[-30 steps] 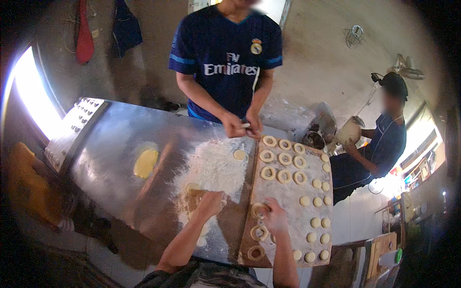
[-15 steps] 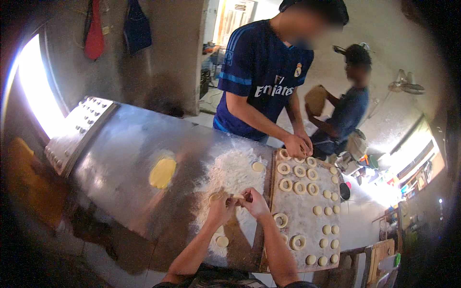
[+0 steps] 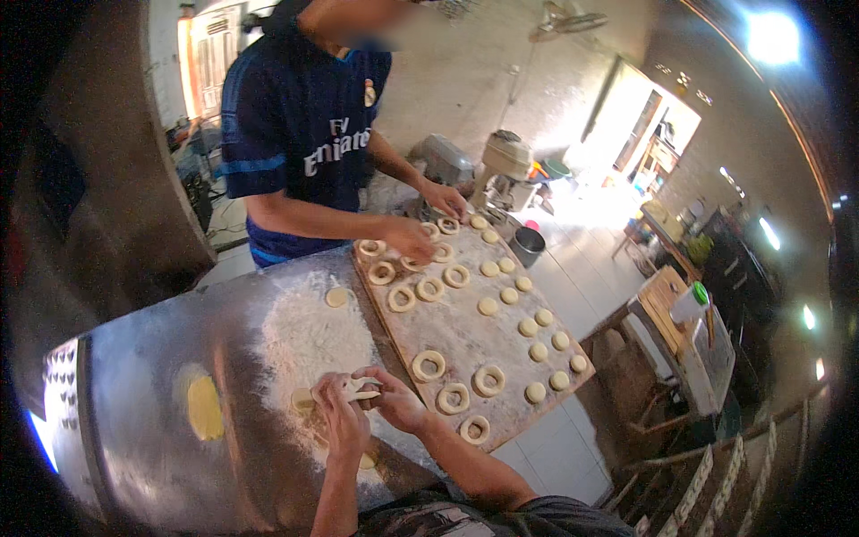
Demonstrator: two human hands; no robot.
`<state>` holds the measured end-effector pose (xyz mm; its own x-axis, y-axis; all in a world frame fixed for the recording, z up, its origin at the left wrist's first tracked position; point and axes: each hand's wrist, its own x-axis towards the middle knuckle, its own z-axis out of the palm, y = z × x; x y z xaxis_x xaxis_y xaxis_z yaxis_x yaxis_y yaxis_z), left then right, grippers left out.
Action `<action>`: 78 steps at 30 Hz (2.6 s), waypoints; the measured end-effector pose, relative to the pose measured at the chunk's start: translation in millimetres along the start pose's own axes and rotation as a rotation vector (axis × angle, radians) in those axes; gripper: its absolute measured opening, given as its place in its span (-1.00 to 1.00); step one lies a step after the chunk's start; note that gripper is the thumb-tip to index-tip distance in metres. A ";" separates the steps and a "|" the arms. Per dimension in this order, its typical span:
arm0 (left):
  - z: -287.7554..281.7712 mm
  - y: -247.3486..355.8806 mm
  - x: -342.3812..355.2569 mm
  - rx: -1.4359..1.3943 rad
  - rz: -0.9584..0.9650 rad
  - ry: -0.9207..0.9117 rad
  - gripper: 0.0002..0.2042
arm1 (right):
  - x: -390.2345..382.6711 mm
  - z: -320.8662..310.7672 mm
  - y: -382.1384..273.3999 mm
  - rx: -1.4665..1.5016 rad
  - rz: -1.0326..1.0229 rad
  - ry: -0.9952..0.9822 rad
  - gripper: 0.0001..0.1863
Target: The person shapes small dough balls into ring shapes by hand and places them on a wooden board. Another person rolls out dough nearby. The shaped dough rings are arranged in rows on the board.
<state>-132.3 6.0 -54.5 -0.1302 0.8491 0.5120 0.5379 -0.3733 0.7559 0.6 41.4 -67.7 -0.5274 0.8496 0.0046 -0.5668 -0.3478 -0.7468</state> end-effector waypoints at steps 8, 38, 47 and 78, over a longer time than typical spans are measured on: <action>21.3 9.0 -2.4 -0.804 -0.250 -0.016 -0.80 | -15.3 -10.6 -7.1 -0.352 -0.120 0.158 -0.28; 171.8 100.0 39.9 -0.083 -0.192 -0.317 -0.76 | -65.0 -132.4 -131.3 -0.369 -0.310 0.288 -0.29; 224.4 88.0 82.1 0.256 -0.492 -0.388 -0.35 | -35.7 -175.2 -153.0 -1.384 0.204 0.673 -0.09; 246.9 192.7 -7.8 -0.014 0.113 -1.293 -0.78 | -236.6 -183.3 -199.3 -1.707 0.374 0.788 -0.67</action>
<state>178.0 19.8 -13.6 0.8129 0.5527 -0.1836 0.4829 -0.4634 0.7430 354.4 -17.6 -41.9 0.1851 0.9662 -0.1797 0.8817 -0.2440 -0.4039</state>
